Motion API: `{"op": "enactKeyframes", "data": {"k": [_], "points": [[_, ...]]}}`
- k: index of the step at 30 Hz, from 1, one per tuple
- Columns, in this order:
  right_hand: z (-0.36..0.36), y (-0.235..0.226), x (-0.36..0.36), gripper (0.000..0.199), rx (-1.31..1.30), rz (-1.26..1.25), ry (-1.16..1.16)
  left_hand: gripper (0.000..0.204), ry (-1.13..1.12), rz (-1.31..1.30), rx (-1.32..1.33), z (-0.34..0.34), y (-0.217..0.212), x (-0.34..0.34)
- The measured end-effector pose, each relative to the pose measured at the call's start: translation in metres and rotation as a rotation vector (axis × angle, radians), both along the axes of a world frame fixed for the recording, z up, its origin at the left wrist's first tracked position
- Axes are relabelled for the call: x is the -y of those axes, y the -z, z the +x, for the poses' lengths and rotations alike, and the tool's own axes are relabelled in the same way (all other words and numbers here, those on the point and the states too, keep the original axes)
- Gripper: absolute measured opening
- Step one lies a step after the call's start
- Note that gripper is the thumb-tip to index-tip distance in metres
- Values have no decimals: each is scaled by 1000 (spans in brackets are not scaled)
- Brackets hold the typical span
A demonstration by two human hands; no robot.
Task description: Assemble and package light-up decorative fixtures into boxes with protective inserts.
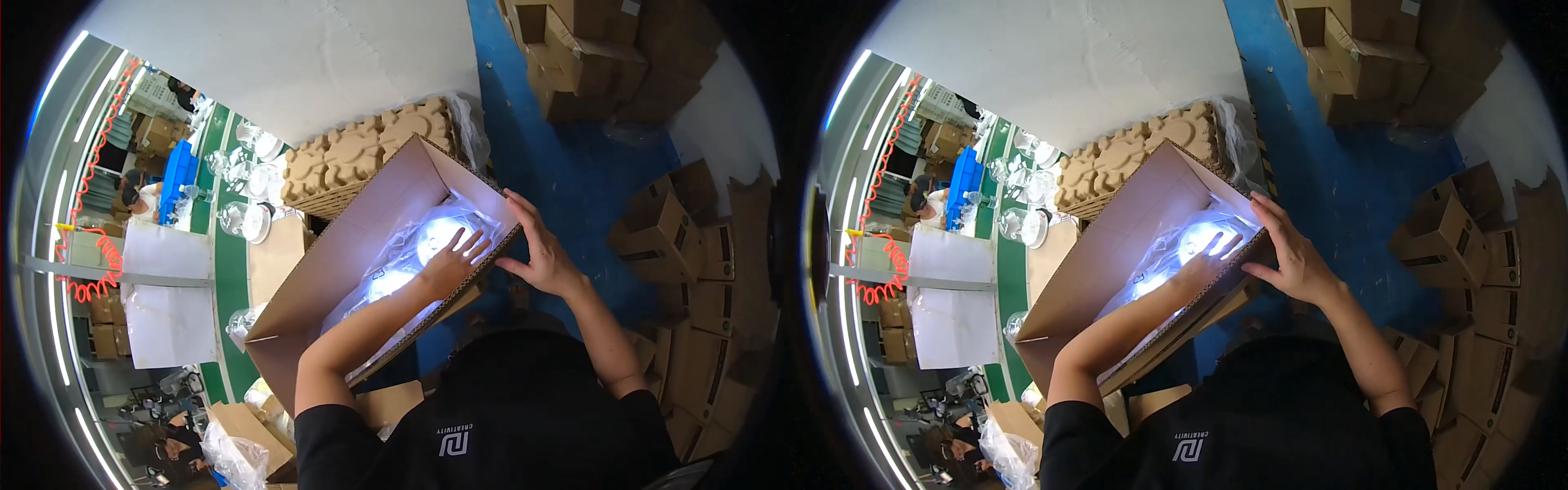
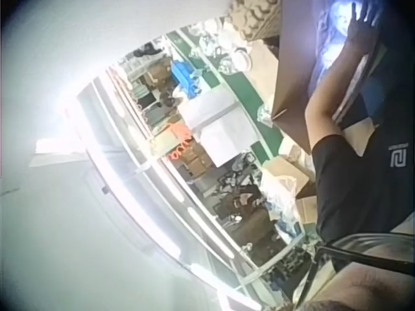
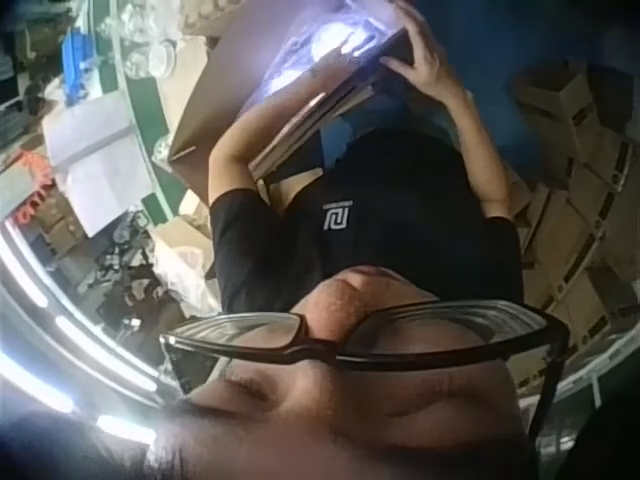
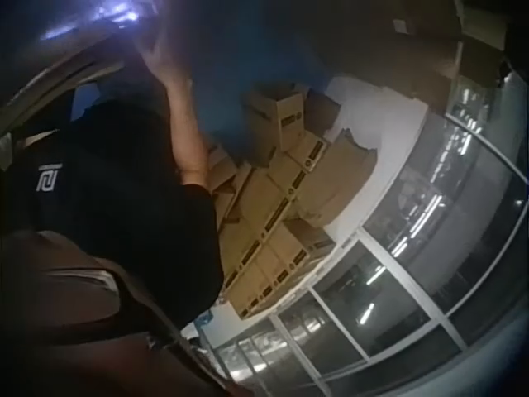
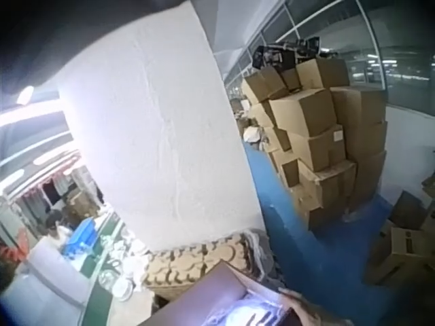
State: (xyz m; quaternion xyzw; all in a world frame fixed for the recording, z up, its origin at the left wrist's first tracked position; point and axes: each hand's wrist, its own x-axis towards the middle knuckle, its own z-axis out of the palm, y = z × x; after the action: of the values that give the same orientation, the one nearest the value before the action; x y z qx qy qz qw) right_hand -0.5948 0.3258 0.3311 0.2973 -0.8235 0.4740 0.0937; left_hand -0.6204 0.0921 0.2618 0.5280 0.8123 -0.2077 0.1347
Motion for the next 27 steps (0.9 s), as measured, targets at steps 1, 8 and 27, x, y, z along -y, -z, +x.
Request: {"op": "enactKeyframes", "data": {"k": [1,8,27], "points": [[2,-3,-3,99,0,8,12,61,-72,246,217,-5,-17,6],[10,7,-5,100,17,15,50,55,-481,666,787,-49,-79,56],[243,95,-378,60,338,204,1362,49,-41,386,16,-82,-180,68]]}}
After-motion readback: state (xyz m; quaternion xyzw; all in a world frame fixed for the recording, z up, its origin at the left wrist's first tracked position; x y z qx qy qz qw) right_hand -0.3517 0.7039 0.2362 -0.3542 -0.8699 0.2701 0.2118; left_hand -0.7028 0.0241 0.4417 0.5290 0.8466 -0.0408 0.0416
